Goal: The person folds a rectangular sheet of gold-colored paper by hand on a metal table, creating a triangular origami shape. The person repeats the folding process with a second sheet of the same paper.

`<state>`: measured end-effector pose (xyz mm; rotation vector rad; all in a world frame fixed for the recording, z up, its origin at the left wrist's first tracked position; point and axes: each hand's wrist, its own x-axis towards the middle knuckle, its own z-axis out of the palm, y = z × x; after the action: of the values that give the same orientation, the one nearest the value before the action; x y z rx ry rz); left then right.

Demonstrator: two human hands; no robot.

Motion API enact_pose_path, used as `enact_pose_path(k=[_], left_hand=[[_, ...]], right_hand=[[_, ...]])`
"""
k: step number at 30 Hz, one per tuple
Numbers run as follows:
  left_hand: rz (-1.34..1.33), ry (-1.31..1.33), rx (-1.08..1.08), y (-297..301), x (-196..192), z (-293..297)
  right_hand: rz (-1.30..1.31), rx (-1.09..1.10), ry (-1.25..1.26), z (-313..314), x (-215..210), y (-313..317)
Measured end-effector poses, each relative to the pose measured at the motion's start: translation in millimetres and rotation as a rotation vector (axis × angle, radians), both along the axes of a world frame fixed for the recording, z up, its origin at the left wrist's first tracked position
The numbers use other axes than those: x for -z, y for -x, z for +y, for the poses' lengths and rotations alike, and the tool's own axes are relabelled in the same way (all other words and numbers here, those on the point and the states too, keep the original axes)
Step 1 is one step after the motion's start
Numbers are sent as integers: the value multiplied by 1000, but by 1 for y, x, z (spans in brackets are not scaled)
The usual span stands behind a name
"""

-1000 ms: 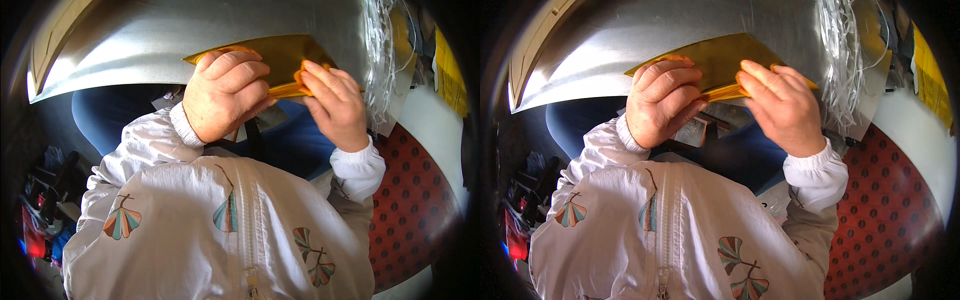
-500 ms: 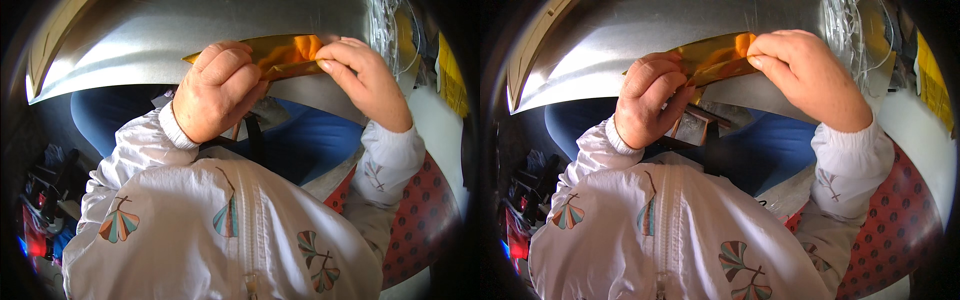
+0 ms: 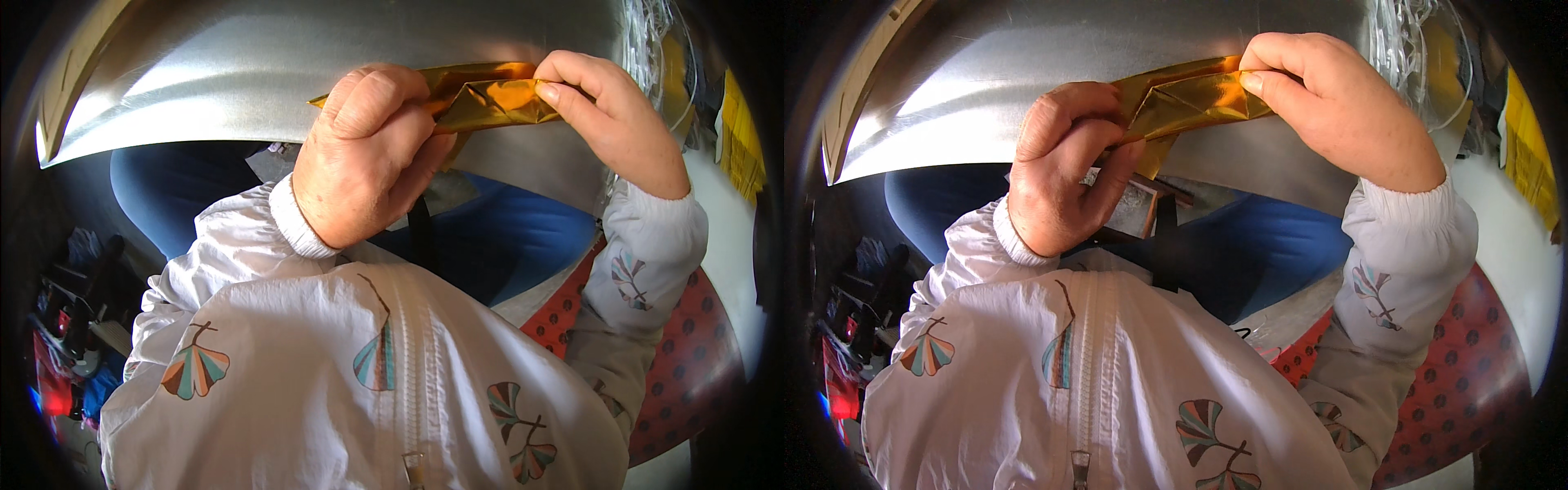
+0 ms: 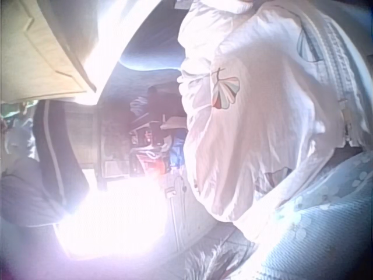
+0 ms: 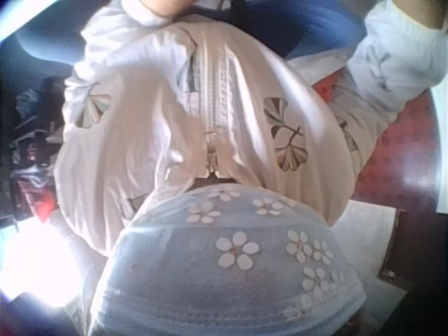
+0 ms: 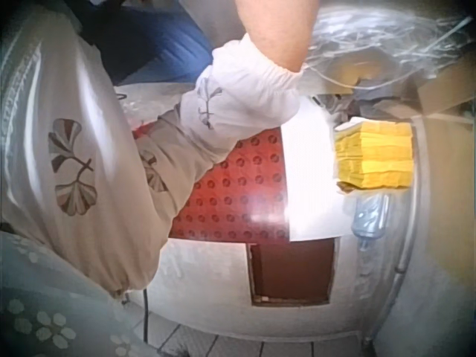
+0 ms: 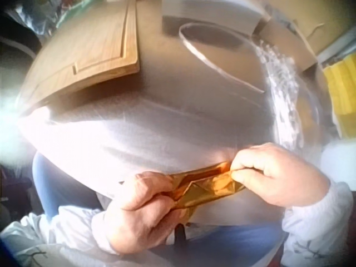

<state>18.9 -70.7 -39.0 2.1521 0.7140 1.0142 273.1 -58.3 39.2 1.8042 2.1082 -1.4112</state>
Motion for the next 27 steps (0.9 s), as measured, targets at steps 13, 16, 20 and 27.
enact_pose_path(k=[13, 16, 20, 27], left_hand=[[149, 54, 2, 0, -12, 3], [146, 43, -6, -2, -12, 3], [109, 32, -35, -1, -10, 1], [98, -25, -62, 0, 1, -4]], right_hand=[[110, -3, -219, -8, 8, -1], [101, -6, -221, -8, 8, -1], [86, 40, -71, -4, 4, 0], [30, 68, -100, -3, 7, 7]])
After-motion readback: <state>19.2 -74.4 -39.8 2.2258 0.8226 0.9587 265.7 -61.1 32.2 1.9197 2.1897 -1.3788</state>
